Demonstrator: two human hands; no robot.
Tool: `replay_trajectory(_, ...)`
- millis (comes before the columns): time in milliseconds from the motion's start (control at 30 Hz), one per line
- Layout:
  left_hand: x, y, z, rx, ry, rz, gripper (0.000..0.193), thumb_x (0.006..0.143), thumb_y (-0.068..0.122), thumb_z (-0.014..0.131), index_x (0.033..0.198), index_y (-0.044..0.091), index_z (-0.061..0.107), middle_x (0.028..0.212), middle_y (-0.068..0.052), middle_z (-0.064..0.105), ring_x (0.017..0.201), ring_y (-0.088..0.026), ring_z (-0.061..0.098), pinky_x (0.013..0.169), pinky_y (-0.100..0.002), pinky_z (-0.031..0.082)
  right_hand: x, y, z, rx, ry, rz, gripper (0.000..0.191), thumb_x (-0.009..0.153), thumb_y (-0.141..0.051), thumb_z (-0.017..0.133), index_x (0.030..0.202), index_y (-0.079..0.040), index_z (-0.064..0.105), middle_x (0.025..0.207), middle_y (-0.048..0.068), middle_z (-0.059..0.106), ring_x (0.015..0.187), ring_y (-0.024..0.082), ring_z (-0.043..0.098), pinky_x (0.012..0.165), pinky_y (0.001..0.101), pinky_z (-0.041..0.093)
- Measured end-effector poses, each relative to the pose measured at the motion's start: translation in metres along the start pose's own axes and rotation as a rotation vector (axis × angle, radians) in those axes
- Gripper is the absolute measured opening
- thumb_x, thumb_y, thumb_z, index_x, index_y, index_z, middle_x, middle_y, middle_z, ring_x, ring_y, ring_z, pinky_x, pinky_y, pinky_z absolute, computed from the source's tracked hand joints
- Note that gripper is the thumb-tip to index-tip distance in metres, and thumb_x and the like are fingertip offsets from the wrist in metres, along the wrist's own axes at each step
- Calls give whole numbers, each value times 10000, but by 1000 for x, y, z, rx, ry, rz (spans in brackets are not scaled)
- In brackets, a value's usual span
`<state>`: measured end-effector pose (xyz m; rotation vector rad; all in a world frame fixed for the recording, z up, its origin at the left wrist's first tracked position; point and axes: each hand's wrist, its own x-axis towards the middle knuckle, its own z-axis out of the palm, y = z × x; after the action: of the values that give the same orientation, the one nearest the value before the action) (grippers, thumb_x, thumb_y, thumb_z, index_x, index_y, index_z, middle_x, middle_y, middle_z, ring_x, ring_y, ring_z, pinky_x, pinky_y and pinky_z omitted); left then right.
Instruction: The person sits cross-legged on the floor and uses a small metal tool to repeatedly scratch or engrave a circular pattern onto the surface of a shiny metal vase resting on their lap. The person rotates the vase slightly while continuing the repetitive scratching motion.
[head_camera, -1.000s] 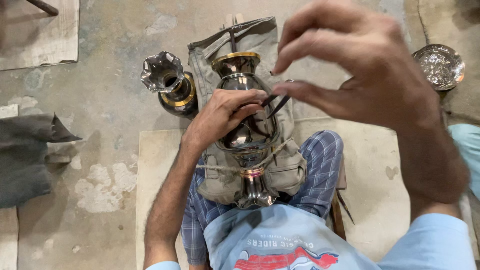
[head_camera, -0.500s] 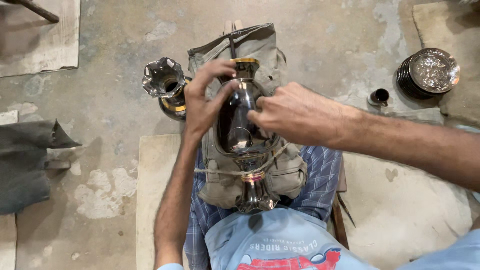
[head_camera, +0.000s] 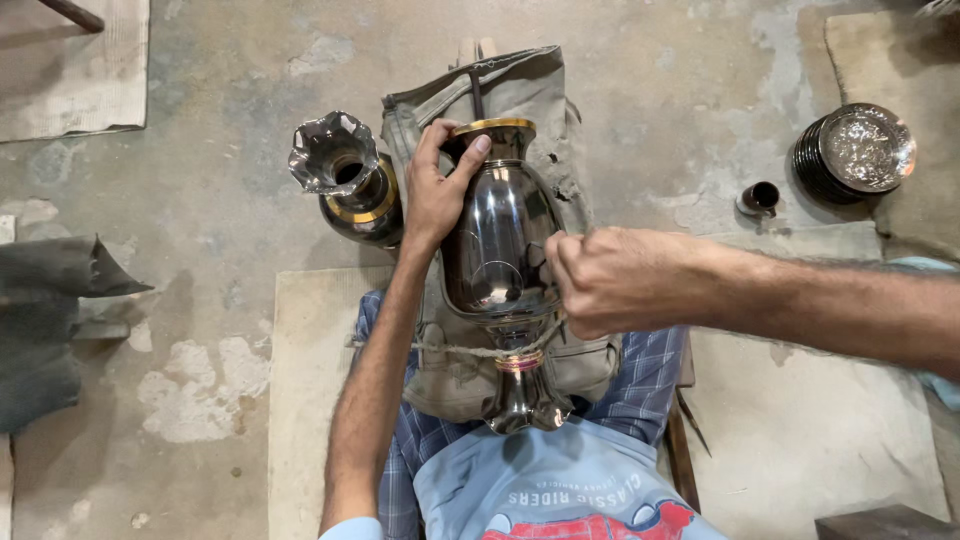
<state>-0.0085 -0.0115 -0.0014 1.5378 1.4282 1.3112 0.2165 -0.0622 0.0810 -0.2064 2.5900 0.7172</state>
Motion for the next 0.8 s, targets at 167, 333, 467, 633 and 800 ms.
replay_trajectory(167,-1,-3,3,16,17,35,388,977,395,735,1113,42,648,1052,-72,671,1039,-214,664,921,-370,523,20,12,-22,340,-150,14,275,995,-154,637,826,36,740,786,183,749,668,242,734,550,347,637)
replay_trajectory(333,-1,-4,6,12,36,52,397,976,389,737,1128,34,643,1054,-89,657,1044,-229,655,932,-366,517,45,34,-43,412,-130,104,151,955,-135,677,872,-31,749,823,184,760,728,271,765,585,364,665)
replay_trajectory(467,-1,-5,7,2,30,47,411,973,382,740,1143,24,633,1059,-96,644,1036,-229,649,926,-371,519,59,59,-54,434,-137,131,112,922,-132,696,888,-40,749,839,184,754,750,276,765,614,388,658)
replay_trajectory(633,2,-5,6,-27,-11,41,405,971,360,750,1150,17,627,1062,-95,633,1056,-229,637,933,-382,527,62,95,-55,575,-213,204,134,852,13,638,886,-30,760,807,165,756,688,229,765,584,355,653)
replay_trajectory(800,1,-2,8,-45,30,90,405,983,358,716,1188,23,619,1096,-77,652,1087,-231,653,971,-373,524,42,106,-32,778,-149,354,173,848,-66,698,889,-166,833,832,86,793,683,213,743,582,369,607)
